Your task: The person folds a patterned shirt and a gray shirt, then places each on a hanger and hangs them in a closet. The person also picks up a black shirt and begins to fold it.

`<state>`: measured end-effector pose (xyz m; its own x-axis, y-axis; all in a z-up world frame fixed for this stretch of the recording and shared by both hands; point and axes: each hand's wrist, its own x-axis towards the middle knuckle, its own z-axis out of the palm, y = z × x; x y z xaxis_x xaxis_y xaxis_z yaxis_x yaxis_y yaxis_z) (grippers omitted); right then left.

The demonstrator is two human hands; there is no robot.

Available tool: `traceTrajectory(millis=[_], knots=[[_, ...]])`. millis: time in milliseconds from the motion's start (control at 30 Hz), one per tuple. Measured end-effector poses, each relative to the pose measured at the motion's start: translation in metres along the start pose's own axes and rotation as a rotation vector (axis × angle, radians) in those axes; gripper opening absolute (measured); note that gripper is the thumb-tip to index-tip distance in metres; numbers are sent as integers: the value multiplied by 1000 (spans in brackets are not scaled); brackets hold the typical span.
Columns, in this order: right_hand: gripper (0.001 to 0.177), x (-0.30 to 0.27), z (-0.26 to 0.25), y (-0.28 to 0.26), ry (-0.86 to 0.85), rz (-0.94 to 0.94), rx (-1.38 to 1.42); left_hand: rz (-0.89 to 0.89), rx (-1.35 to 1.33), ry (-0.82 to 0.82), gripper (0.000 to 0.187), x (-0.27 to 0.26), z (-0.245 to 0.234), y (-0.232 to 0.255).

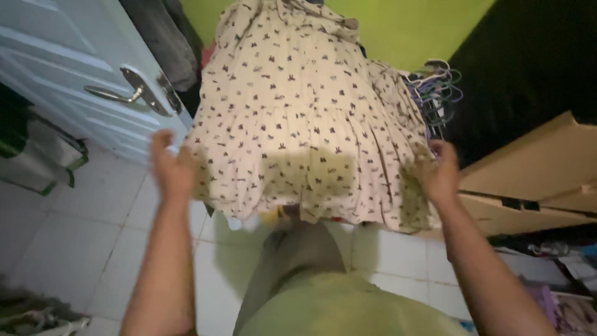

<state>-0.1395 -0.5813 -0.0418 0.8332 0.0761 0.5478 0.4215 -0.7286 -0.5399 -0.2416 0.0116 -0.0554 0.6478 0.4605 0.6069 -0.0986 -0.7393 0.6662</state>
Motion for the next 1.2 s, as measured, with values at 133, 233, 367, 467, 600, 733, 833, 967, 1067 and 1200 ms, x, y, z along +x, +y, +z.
traceTrajectory(millis=[133, 233, 367, 467, 600, 733, 833, 967, 1067, 1200], knots=[[41, 46, 57, -93, -165, -126, 141, -106, -214, -276, 52, 6, 105, 83], [45, 88, 112, -153, -282, 435, 788, 90, -196, -362, 53, 5, 157, 144], [49, 121, 148, -185, -337, -272, 183, 329, -42, -510, 56, 9, 165, 170], [61, 147, 177, -198, -431, -246, -82, 362, -69, -630, 61, 13, 151, 151], [73, 161, 191, -198, -458, -137, -254, 253, 43, -581, 63, 6, 121, 87], [74, 164, 192, -194, -431, -147, -242, 61, 290, -566, 66, 5, 84, -1], [73, 164, 194, -192, -397, -159, -241, -80, 398, -289, 58, -9, 64, -43], [61, 172, 204, -190, -384, -123, -267, -224, 275, 15, 40, 10, 68, -53], [28, 190, 219, -185, -344, -66, -286, -56, -30, -140, 36, 34, 96, -12], [16, 205, 238, -179, -139, -26, -220, 279, -299, -495, 39, 70, 151, 79]])
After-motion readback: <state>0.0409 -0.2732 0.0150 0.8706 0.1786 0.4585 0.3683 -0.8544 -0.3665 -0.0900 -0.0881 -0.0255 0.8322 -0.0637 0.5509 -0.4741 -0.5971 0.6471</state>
